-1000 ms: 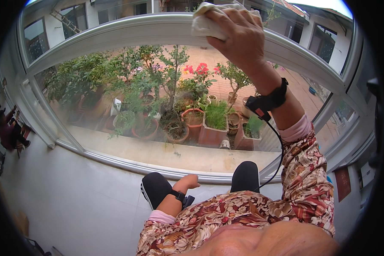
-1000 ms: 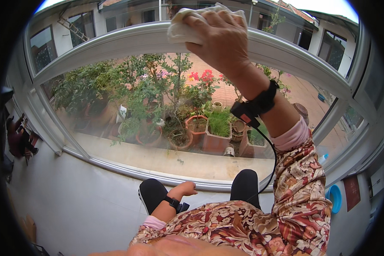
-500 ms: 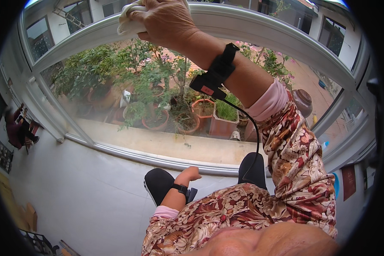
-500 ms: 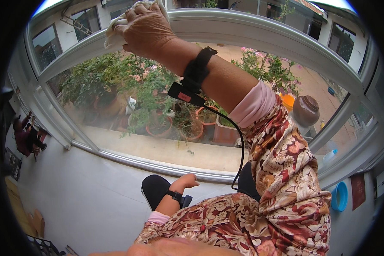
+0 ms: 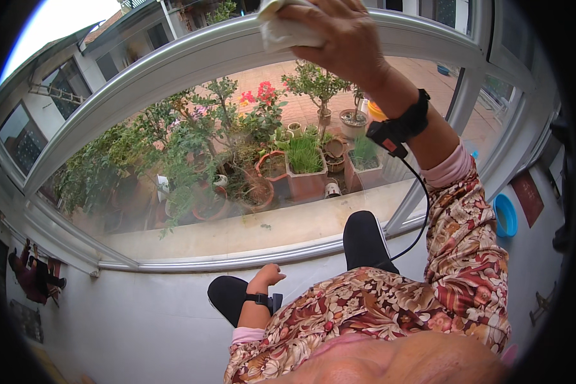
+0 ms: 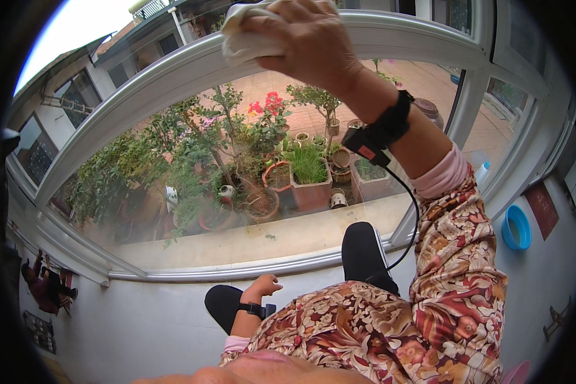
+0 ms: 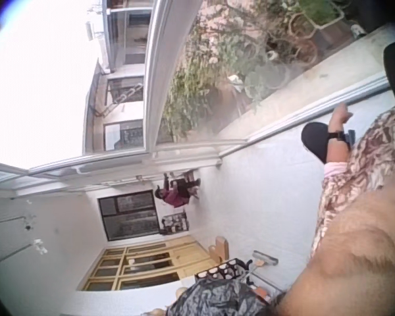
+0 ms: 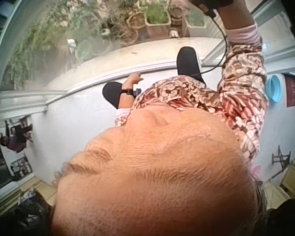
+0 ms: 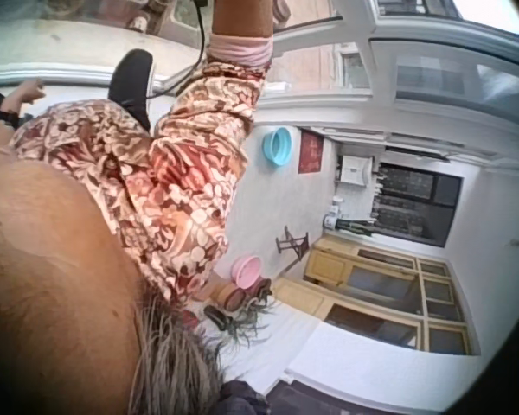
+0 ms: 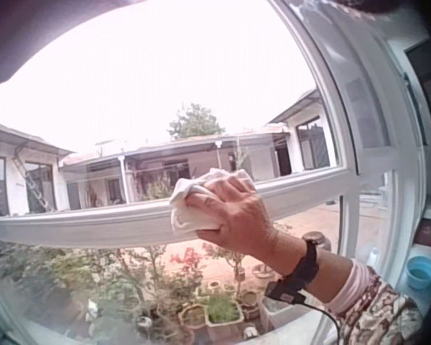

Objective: The person wipes a large curved glass window with a white cloth, moving methodically across the surface. The person folds the cloth occasionally and continues wiping different sections of the window.

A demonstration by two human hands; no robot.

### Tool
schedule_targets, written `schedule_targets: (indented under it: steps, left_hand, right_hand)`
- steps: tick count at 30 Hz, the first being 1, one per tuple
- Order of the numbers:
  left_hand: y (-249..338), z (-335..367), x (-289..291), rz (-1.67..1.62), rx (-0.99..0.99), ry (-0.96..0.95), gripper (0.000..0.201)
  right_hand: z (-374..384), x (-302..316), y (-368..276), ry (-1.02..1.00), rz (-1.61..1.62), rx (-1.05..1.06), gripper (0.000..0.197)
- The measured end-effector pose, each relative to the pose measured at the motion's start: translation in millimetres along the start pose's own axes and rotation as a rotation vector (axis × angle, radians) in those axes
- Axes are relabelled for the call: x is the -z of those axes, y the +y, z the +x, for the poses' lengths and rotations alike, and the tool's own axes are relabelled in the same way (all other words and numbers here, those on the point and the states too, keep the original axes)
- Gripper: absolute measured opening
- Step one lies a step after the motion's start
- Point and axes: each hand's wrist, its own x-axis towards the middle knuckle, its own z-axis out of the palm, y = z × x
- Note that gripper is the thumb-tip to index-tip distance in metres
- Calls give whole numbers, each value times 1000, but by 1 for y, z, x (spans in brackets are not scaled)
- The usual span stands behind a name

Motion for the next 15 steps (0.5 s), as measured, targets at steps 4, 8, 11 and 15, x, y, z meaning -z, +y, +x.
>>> schedule_targets:
  steps: [4, 8, 11, 15]
  left_hand:
    - [-20, 14, -9, 32, -8, -3, 54]
    - [-29, 22, -14, 47, 2, -23, 54]
    - [-30, 27, -17, 50, 18, -41, 55]
    - [-31, 31, -16, 4, 107, -89, 56]
  right_hand:
    - [-49, 53, 46, 33, -77, -153, 52]
    - [-101, 89, 96, 63, -246, -242, 48]
    - [-142, 112, 133, 124, -345, -284, 45]
    - [-181, 142, 179, 138, -448, -307, 43]
